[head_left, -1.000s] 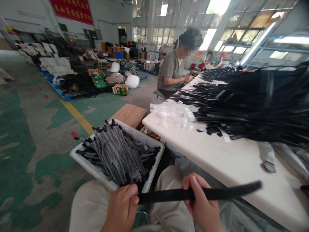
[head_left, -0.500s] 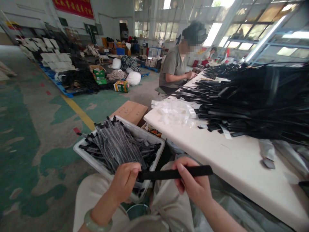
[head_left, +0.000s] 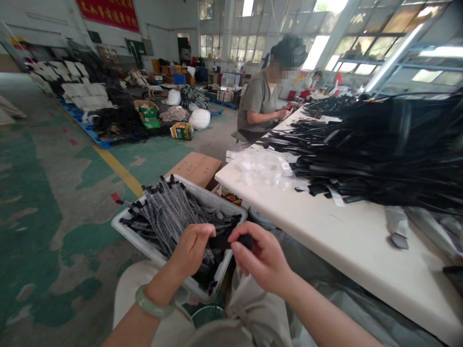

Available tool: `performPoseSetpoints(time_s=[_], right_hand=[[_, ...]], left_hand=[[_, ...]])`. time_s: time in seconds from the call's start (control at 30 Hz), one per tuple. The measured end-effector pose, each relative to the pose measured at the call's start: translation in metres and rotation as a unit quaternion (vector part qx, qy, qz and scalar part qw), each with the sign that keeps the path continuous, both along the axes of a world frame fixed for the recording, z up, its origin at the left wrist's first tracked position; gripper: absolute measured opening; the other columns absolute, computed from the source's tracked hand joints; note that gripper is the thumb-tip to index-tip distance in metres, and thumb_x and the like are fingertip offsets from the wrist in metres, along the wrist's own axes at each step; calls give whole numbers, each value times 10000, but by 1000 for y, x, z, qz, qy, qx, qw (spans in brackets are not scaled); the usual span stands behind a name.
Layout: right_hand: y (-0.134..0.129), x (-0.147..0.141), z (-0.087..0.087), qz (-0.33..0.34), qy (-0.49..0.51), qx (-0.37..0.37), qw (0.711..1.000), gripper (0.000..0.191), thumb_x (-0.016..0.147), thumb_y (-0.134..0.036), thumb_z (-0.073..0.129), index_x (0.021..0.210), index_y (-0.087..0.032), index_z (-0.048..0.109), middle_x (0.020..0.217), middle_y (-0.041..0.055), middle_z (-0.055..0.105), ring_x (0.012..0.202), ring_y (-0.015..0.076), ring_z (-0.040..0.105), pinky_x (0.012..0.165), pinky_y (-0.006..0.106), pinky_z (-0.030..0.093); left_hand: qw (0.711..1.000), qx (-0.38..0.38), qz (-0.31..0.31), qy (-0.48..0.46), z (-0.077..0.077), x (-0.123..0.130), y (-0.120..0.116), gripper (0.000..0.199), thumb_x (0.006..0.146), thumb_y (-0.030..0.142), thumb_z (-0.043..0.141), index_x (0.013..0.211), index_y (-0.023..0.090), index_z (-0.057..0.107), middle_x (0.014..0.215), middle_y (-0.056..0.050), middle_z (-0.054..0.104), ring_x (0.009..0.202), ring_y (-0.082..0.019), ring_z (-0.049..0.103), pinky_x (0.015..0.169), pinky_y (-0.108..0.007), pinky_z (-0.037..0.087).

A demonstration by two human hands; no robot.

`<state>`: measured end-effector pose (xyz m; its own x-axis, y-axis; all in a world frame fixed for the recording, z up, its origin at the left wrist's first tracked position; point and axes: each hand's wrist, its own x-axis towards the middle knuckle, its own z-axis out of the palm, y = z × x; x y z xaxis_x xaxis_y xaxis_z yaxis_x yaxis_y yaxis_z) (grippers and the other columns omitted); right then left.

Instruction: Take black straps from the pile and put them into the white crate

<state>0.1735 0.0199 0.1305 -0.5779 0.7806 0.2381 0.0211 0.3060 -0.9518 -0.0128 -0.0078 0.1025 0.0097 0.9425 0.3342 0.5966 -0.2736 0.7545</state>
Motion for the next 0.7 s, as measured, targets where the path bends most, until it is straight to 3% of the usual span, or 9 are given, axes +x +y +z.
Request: performPoseSetpoints(time_s=[0.07,0.23,0.37,0.43,0.5,0.6,0.67,0.7], right_hand=[[0,3,4,-12,6,-25,1000,132,972,-294,525,881,-202,545,553,-67,526,391,71,482,401,166,366],[-1,-9,0,40,-29,-19,999,126,960,-260,525,850,-203,504,613,-56,574,427,71,556,419,155,408],[-1,-17,5,18,-48,-157,986,183,923,-332,601,925,-224,452,596,-79,593,403,99,591,367,162,443],[0,-18,12,44,-97,-220,970,254,917,-419,615,887,-213,469,546,-71,594,392,114,602,348,167,451],[0,-22,16,119,-135,-275,944,343,943,-482,560,782,-180,523,507,-38,605,384,107,600,360,166,464],[3,-42,12,188,-109,-337,916,438,934,-484,574,654,-147,563,487,-11,622,356,82,572,360,149,442],[10,-71,4,164,-75,-342,922,451,922,-460,608,600,-150,546,449,-18,600,314,70,528,322,137,381],[16,-90,2,143,-60,-337,929,455,933,-439,602,583,-157,527,427,-27,581,295,63,504,308,134,350]], left_hand=[[1000,-2,-12,-1,5,1,1,688,1001,555,114,627,213,580,568,5,545,579,-179,521,587,-299,394],[996,-16,-84,-1,20,10,3,713,971,635,62,584,227,501,560,-17,539,604,-201,553,619,-313,408],[995,-27,-99,11,25,10,2,728,918,732,55,640,224,497,574,-17,522,575,-208,535,566,-316,364],[994,-34,-103,19,25,10,-2,778,895,767,68,797,192,581,631,-34,584,609,-225,575,567,-316,377],[992,-50,-113,18,24,9,-7,870,872,797,75,1072,143,613,726,-68,670,700,-260,644,618,-328,431],[990,-81,-112,-15,16,-8,-16,992,833,841,93,1406,121,461,806,-83,722,812,-291,691,747,-372,496],[995,-62,-45,-57,6,-36,-22,981,833,847,159,1503,159,358,1014,-116,727,989,-307,676,893,-412,493],[995,-39,22,-85,0,-54,-26,970,825,854,223,1515,184,346,1186,-136,685,1128,-319,627,982,-430,462]])
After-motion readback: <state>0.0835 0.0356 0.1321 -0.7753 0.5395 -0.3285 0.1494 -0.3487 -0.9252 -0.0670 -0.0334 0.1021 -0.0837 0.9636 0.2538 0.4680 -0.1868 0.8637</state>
